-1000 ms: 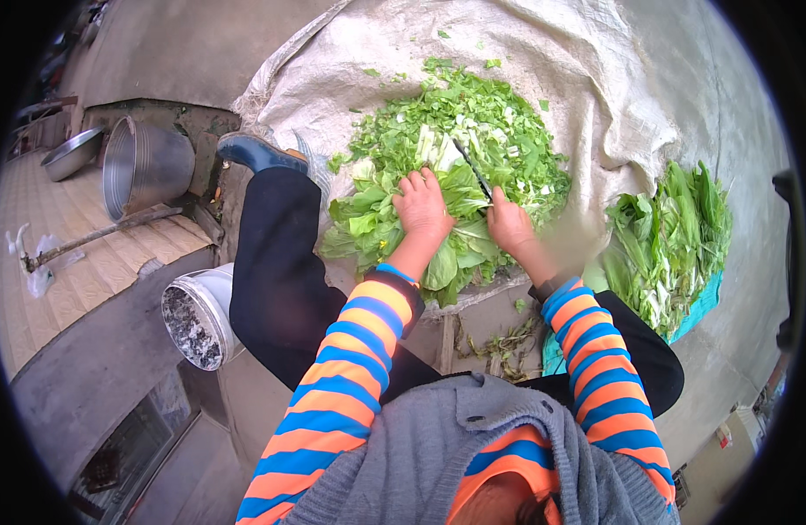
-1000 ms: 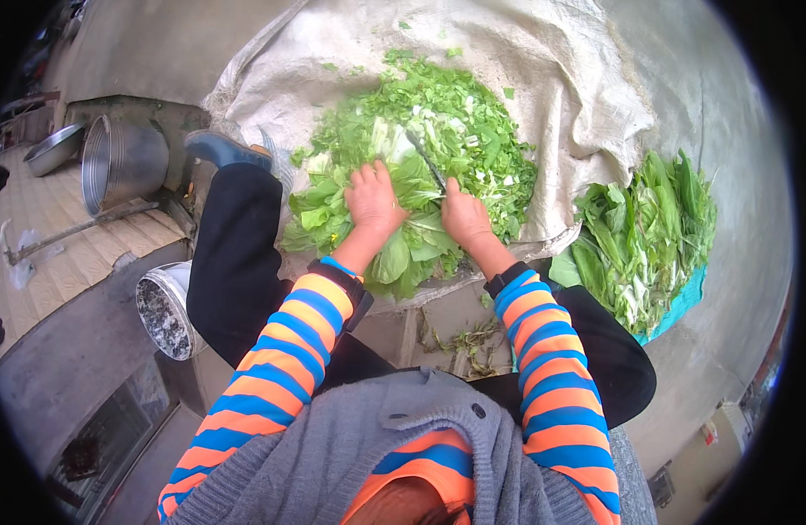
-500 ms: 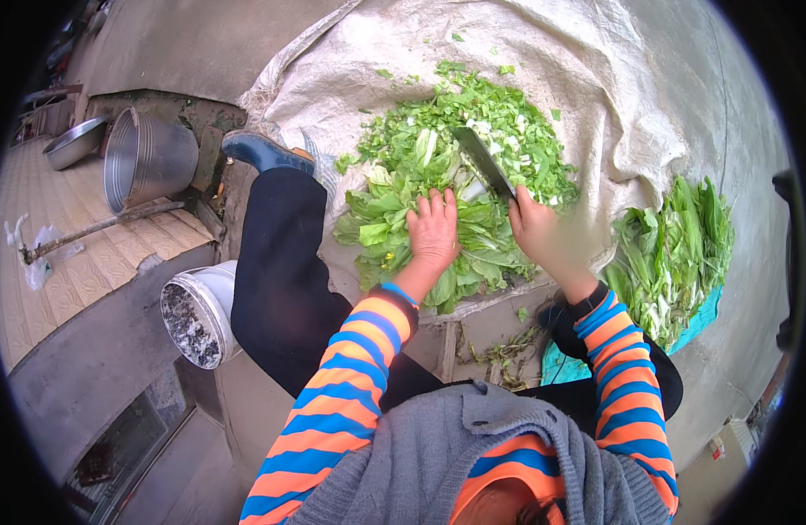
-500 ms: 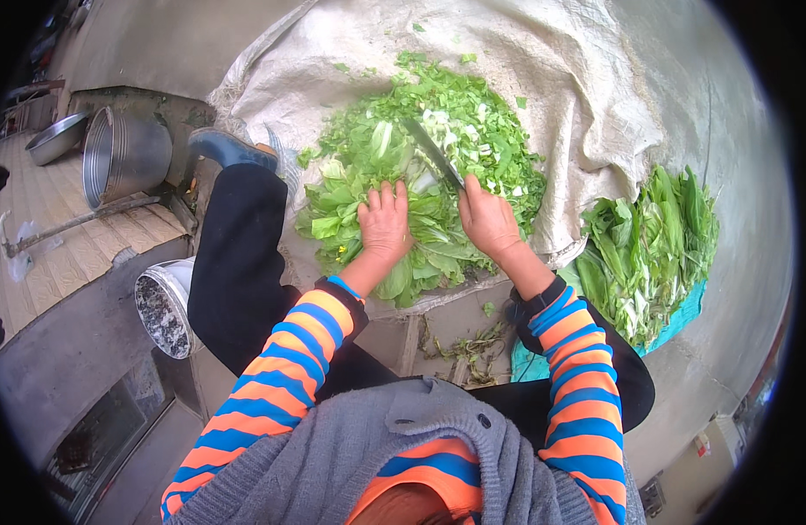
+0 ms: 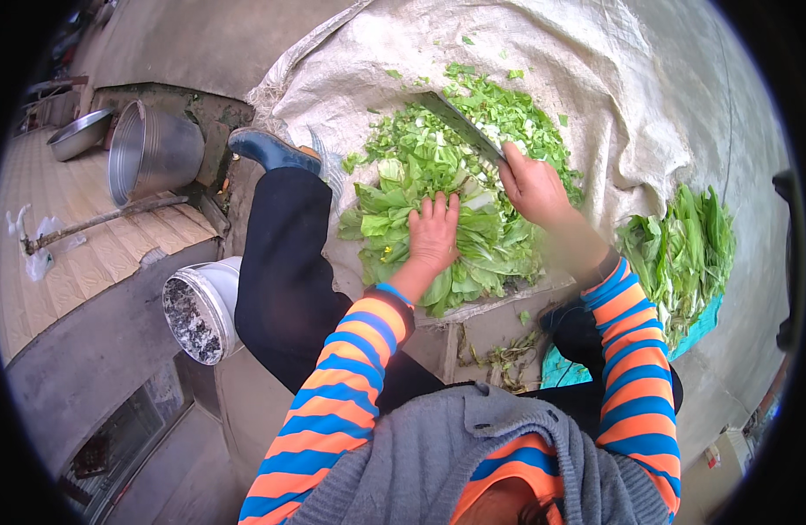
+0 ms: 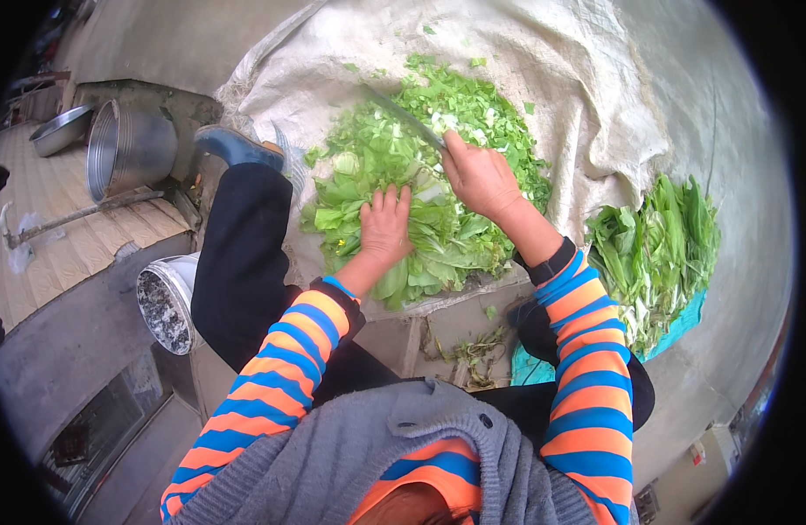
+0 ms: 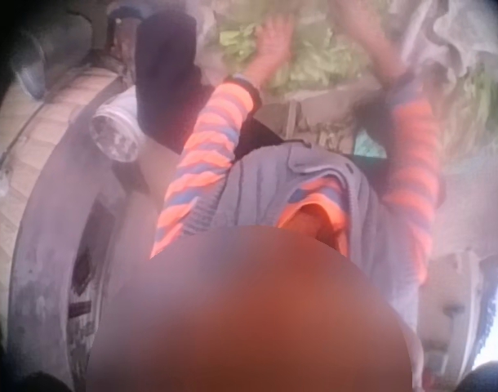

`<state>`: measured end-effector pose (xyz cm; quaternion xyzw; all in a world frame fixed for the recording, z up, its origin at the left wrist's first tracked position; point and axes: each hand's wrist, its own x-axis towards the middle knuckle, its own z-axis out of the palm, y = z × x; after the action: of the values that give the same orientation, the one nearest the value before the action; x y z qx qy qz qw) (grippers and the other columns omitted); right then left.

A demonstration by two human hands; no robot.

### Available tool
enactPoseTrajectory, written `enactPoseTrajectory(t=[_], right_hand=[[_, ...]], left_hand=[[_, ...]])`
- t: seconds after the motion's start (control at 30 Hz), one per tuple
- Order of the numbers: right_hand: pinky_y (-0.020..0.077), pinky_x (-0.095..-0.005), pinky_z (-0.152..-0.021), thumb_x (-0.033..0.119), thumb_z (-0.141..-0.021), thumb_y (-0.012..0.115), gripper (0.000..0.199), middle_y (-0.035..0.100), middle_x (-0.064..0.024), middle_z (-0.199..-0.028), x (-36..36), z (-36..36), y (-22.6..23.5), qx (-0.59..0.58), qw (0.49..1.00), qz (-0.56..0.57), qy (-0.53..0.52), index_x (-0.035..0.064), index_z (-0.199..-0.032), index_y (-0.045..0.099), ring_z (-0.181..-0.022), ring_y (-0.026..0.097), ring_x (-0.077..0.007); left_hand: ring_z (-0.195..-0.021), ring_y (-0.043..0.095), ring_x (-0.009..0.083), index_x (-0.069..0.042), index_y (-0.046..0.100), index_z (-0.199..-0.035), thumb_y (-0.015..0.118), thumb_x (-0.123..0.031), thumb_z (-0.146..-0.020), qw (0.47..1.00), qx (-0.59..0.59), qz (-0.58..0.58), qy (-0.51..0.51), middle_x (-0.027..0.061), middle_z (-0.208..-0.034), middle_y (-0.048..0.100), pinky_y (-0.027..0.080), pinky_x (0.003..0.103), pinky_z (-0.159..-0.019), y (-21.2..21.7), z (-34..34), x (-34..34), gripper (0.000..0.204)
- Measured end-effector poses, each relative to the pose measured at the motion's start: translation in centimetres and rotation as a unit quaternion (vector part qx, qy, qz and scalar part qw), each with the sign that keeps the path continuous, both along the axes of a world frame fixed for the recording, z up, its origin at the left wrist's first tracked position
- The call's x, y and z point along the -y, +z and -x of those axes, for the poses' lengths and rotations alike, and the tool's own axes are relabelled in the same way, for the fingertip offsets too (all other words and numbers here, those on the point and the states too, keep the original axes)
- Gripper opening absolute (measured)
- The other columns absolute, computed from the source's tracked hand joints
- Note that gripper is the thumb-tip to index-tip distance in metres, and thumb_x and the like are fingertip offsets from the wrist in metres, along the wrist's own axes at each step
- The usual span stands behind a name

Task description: The person sits on the ground and uses a large knife to chop leafy green vegetables on a white sack. They repeatedly gather bunches of greens, cut them into smaller pieces, and place the chopped pieces back onto the sack.

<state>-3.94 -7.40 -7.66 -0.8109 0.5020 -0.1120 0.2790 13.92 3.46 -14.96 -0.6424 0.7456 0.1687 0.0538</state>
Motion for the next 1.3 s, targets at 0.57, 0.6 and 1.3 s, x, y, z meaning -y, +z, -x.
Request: enactPoseTrajectory(t=[0.57,0.6,1.3], right_hand=[[0.0397,-0.0465,-0.049,0.016,-0.091,0.052,0.017,0.056,-0.0235,-0.063,-10.0,3.0,-4.7,0.061,0.967,-0.017,-0.246,0.0007,-0.097,0.047,-0.058,0.054,-0.044],[0.0395,-0.0468,-0.049,0.015,-0.091,0.052,0.016,0.056,-0.0237,-0.064,-10.7,2.9,-5.4,0.065,0.961,-0.053,-0.264,0.0014,-0.097,0.046,-0.059,0.054,-0.0441],[0.0375,-0.0276,-0.034,0.019,-0.095,0.045,0.02,0.043,-0.003,-0.054,-21.9,3.2,-1.7,0.273,0.754,-0.228,-0.552,0.0022,-0.104,0.04,-0.038,0.044,-0.012]], left_hand=[[-0.129,0.036,0.0339,-0.002,0.032,-0.137,0.08,-0.062,-0.046,0.936,-0.209,-0.279,0.05,0.0214,-0.138,0.037,0.033,0.04,-0.104,-3.7,-9.1,11.3,0.119],[-0.124,0.041,0.0334,-0.001,0.035,-0.133,0.08,-0.061,-0.047,0.947,-0.203,-0.24,0.067,0.0202,-0.133,0.043,0.035,0.04,-0.102,-3.6,-8.8,10.8,0.114],[-0.112,0.046,0.0266,-0.003,0.038,-0.122,0.079,-0.061,-0.05,0.959,0.011,-0.059,0.278,0.012,-0.119,0.05,0.034,0.045,-0.093,1.4,0.6,2.6,0.101]])
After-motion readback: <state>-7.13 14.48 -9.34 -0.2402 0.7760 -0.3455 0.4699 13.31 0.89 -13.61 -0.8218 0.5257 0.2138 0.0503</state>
